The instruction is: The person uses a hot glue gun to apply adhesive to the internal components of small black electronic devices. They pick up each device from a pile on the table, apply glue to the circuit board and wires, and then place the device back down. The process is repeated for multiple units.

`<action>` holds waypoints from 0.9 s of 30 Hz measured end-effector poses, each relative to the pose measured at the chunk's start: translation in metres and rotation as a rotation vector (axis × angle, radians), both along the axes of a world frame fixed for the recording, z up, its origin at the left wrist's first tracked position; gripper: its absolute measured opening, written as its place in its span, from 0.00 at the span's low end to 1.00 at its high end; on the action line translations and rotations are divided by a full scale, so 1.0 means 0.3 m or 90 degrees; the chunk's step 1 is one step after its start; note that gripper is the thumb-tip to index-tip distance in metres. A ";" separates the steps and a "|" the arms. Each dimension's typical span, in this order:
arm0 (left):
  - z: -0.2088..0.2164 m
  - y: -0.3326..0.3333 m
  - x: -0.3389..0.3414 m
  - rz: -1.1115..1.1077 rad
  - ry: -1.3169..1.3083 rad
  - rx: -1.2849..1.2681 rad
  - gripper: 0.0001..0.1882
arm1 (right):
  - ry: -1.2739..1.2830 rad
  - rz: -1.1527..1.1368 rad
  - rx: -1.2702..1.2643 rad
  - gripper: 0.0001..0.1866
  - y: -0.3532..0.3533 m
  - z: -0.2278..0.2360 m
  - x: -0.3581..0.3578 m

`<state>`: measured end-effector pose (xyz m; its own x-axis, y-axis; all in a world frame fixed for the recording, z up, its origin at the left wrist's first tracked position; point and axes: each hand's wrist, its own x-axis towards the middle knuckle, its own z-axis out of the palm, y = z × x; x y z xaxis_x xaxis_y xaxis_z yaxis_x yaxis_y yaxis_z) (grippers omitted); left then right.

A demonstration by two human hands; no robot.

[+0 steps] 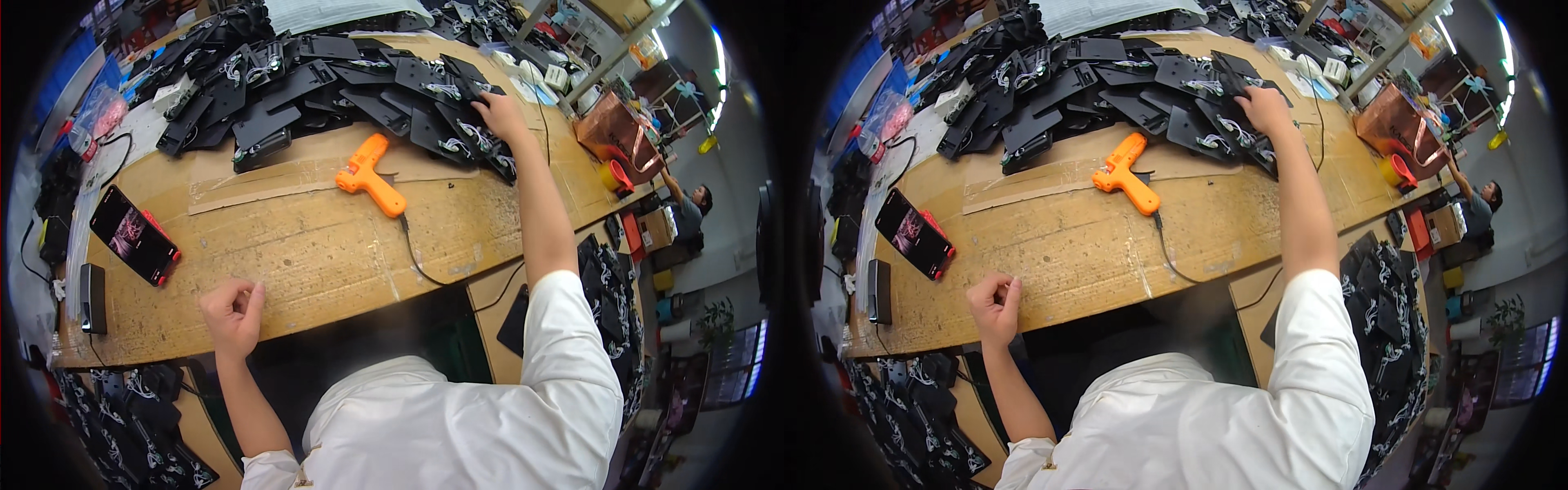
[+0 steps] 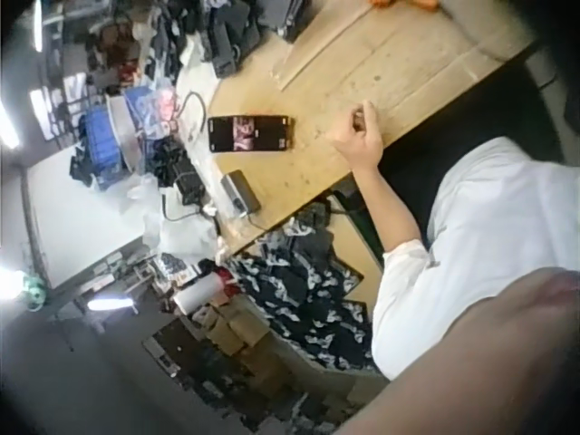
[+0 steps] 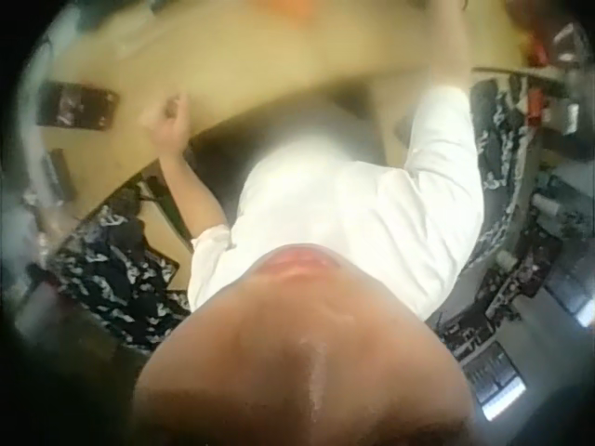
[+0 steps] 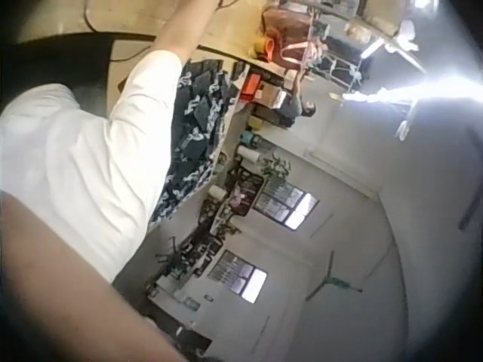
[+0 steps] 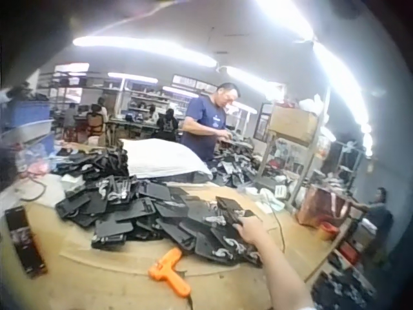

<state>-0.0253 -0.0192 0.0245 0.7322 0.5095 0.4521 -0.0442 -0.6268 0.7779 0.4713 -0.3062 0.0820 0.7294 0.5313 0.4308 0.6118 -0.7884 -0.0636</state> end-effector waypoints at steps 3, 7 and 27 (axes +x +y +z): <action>0.010 -0.008 0.013 -0.009 0.014 -0.010 0.07 | -0.219 -0.044 0.054 0.17 -0.027 0.064 -0.089; 0.011 0.003 -0.007 0.007 0.013 0.015 0.06 | 0.154 0.183 0.680 0.15 0.172 0.106 -0.441; -0.026 0.037 -0.034 -0.001 -0.062 -0.091 0.11 | 0.054 0.204 -0.192 0.11 0.397 -0.072 -0.794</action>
<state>-0.0356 -0.0082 0.0166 0.6896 0.5728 0.4432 -0.1241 -0.5095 0.8515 0.2333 -0.1871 0.0604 0.5335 0.8292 0.1669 0.8309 -0.5506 0.0797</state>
